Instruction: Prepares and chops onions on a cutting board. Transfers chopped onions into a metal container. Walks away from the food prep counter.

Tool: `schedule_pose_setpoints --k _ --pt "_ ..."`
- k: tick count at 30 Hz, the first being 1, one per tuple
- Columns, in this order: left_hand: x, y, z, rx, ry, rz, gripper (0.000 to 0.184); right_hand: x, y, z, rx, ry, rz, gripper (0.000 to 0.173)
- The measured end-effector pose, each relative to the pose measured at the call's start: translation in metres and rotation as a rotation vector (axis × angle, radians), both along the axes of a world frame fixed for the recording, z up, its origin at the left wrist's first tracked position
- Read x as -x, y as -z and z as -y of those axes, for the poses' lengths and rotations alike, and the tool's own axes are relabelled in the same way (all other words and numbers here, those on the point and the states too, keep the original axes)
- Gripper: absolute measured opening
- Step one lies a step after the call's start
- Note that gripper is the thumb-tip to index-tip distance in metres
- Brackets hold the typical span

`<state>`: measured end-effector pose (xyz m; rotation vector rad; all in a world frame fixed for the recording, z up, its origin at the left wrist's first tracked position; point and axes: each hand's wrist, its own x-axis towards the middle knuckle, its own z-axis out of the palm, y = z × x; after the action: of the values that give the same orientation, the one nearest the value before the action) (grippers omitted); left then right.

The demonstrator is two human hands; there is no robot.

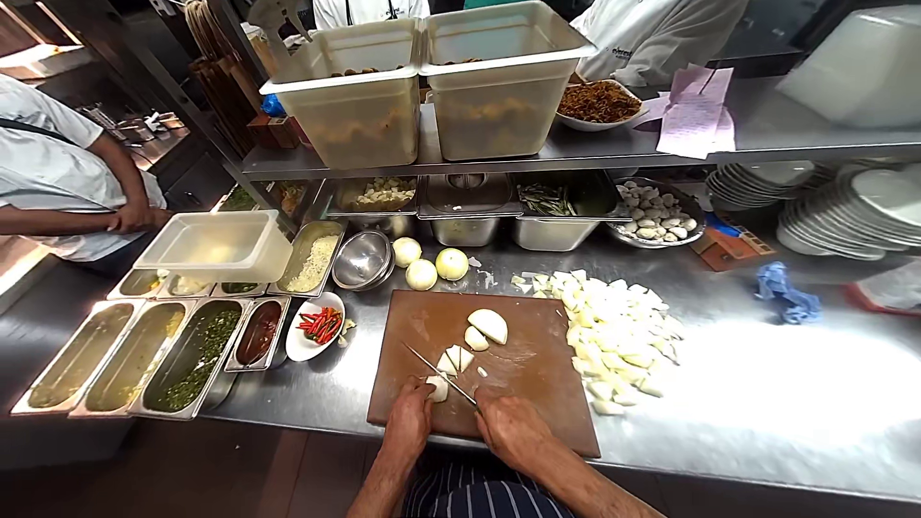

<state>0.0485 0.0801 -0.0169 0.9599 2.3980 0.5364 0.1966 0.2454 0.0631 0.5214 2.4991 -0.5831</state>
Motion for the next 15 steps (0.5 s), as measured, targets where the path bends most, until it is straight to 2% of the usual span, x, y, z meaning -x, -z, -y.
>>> schedule_pose_setpoints --k 3,5,6,8,10,12,15 --pt "0.006 -0.007 -0.007 0.057 0.022 0.027 0.031 0.012 -0.047 0.009 -0.046 -0.048 0.199 0.033" --pt "0.007 -0.010 -0.010 0.062 0.023 0.030 0.031 0.019 -0.055 0.014 -0.054 -0.029 0.298 0.034" --pt "0.007 -0.009 -0.010 0.059 0.020 0.027 0.031 0.020 -0.044 0.013 -0.050 -0.020 0.290 0.034" --pt "0.003 -0.008 -0.008 0.052 0.019 0.027 0.032 0.016 0.001 0.010 -0.026 -0.004 0.177 0.032" --pt "0.001 -0.008 -0.006 0.049 0.024 0.039 0.034 0.010 0.035 0.002 0.011 0.012 0.046 0.037" --pt "-0.002 -0.008 -0.002 0.058 0.025 0.045 0.033 0.007 0.040 -0.002 0.042 0.018 -0.010 0.040" --pt "-0.005 -0.003 -0.003 0.049 0.020 0.028 0.032 0.005 0.011 0.000 0.005 -0.001 -0.013 0.039"
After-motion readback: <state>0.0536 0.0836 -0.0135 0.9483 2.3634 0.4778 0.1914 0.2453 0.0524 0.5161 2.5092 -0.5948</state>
